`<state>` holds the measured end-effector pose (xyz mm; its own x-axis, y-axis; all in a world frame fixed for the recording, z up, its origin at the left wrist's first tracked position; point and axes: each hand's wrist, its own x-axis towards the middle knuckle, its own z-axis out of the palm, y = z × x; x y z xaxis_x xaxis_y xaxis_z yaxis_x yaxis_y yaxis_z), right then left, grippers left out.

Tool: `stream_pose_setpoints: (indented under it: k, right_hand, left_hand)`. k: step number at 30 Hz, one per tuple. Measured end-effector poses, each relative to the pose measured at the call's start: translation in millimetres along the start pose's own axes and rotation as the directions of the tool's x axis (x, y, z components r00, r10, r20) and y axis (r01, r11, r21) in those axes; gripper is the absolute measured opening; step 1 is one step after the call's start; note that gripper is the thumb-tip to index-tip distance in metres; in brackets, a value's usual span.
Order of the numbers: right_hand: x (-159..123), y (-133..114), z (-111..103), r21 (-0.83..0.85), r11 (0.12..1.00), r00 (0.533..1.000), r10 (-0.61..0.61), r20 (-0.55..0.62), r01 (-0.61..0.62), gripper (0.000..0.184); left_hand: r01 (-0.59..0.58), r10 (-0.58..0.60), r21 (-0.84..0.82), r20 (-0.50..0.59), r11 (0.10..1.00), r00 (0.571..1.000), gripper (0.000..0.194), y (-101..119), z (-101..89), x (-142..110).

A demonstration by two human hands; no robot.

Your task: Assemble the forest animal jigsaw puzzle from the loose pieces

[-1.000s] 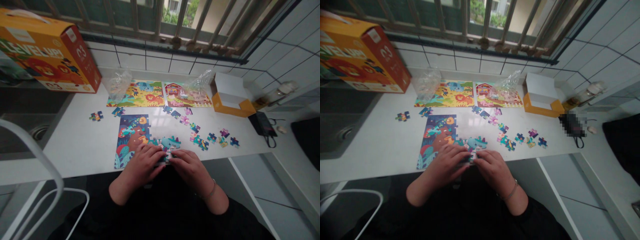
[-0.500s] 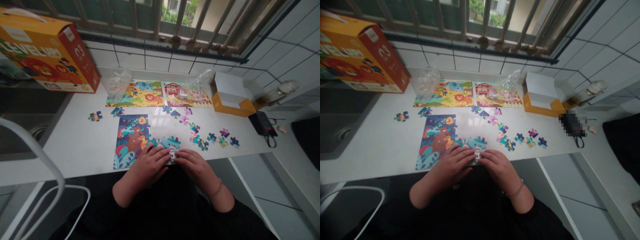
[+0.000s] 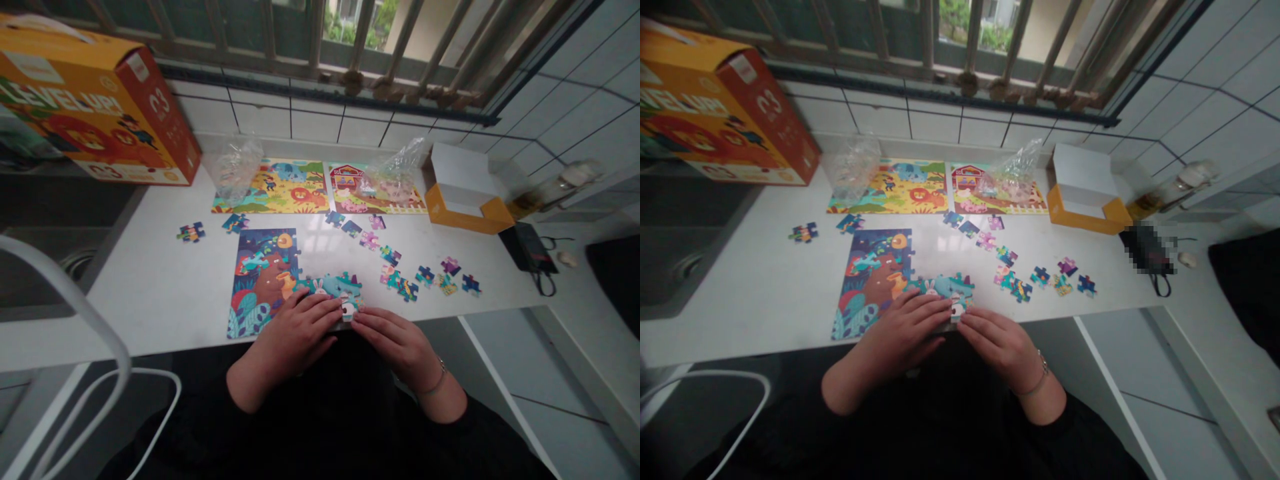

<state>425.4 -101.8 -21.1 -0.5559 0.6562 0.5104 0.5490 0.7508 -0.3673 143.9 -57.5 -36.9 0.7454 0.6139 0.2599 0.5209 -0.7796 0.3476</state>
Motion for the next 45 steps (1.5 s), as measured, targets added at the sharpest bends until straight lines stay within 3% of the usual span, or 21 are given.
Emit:
stream_pose_setpoints:
  k: [7,15,18,20,22,24,28,30,32,37,39,41,43,45]
  right_hand:
    - [0,10,2,0.047,0.997,0.999,0.053,0.011,-0.053,0.046]
    - [-2,15,7,0.028,0.998,0.998,0.057,0.037,-0.058,0.031]
    - [-3,17,0,-0.057,0.994,0.995,0.093,0.048,-0.09,0.034]
    - [-7,23,-10,-0.223,0.955,0.98,0.195,-0.033,-0.197,0.029]
    - [-15,35,-25,-0.395,0.823,0.911,0.341,-0.233,-0.409,0.022]
    - [-27,52,-41,-0.457,0.63,0.777,0.489,-0.396,-0.628,0.03]
    - [-53,82,-66,-0.534,0.39,0.624,0.685,-0.377,-0.751,0.051]
    - [-64,91,-73,-0.507,0.344,0.555,0.753,-0.354,-0.79,0.054]
    - [-71,96,-77,-0.468,0.346,0.525,0.783,-0.333,-0.813,0.054]
    - [-72,100,-81,-0.39,0.419,0.542,0.787,-0.295,-0.82,0.049]
    - [-66,95,-78,-0.353,0.475,0.578,0.76,-0.297,-0.806,0.047]
    - [-57,84,-71,-0.334,0.598,0.681,0.686,-0.256,-0.728,0.043]
    - [-45,68,-59,-0.312,0.754,0.813,0.567,-0.133,-0.578,0.038]
    - [-33,51,-45,-0.287,0.851,0.887,0.461,0.006,-0.44,0.035]
  left_hand:
    - [0.01,-0.01,-0.009,0.009,1.0,1.0,0.042,0,0.1,0]
    - [-0.015,0.013,0.045,0.054,0.999,0.998,0.061,1,-0.7,1]
    - [-0.007,0.004,0.051,0.051,0.999,0.999,0.061,0,1.3,1]
    - [-0.008,0.006,0.055,0.047,0.998,0.999,0.062,0,2.0,1]
    - [-0.016,0.013,0.061,0.04,0.998,0.999,0.06,0,1.8,1]
    - [-0.026,0.023,0.07,0.033,0.997,0.999,0.056,0,1.0,2]
    - [-0.031,0.029,0.083,0.03,0.996,0.999,0.05,0,0.0,3]
    - [-0.034,0.032,0.09,0.027,0.995,0.999,0.048,0,0.4,4]
    - [-0.04,0.038,0.094,0.027,0.995,0.999,0.048,0,1.4,4]
    - [-0.026,0.023,0.086,0.037,0.996,0.999,0.05,0,2.7,3]
    - [-0.024,0.021,0.082,0.042,0.996,0.999,0.051,0,2.3,3]
    - [-0.028,0.024,0.079,0.046,0.997,0.999,0.051,0,1.5,3]
    - [-0.03,0.026,0.076,0.046,0.997,0.999,0.052,0,0.7,3]
    - [-0.028,0.024,0.079,0.043,0.997,0.999,0.053,0,0.2,4]
